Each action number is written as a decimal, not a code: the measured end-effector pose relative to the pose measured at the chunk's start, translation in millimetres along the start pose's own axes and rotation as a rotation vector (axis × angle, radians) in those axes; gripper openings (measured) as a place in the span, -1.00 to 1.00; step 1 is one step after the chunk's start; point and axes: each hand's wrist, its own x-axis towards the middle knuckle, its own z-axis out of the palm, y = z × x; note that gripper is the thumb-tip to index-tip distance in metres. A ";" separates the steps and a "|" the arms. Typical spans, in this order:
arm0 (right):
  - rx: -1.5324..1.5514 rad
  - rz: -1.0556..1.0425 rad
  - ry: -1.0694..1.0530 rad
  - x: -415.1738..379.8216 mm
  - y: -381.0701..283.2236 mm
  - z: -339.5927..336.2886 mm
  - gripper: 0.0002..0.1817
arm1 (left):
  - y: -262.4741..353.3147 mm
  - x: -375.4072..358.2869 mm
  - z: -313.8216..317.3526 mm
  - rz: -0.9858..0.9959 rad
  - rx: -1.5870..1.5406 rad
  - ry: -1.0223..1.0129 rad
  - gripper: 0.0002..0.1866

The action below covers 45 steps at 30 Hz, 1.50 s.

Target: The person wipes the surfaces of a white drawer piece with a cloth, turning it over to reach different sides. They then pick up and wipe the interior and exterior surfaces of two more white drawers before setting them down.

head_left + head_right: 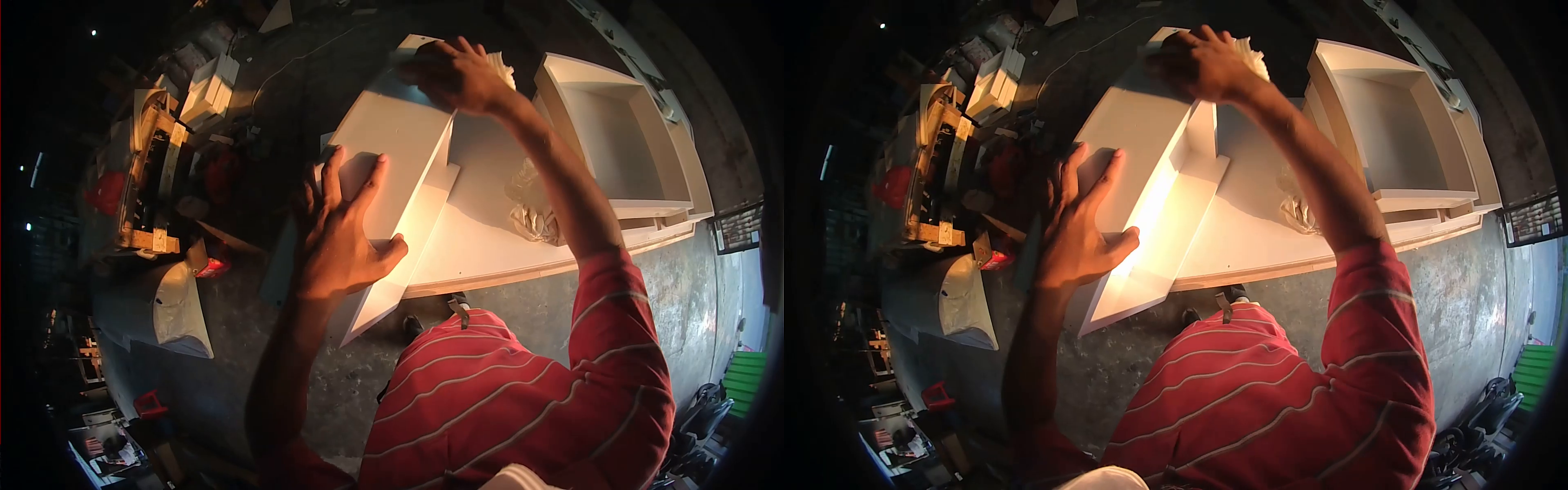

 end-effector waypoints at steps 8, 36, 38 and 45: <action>0.194 -0.196 -0.023 15.9 -43.9 -4.9 -0.68 | -1.8 1.2 -5.7 -0.091 -0.001 -0.100 -0.06; 0.214 0.052 -0.189 22.7 -18.1 5.7 -0.25 | -1.1 -1.8 -11.1 -0.069 -0.036 -0.092 -0.01; 0.216 0.010 -0.263 12.2 -34.3 -5.9 -0.17 | 5.3 -3.7 -13.5 -0.116 0.180 -0.071 0.07; 0.368 -0.424 -0.340 5.3 -127.4 -6.9 -0.42 | 13.0 -15.8 -21.9 -0.256 0.278 0.064 0.33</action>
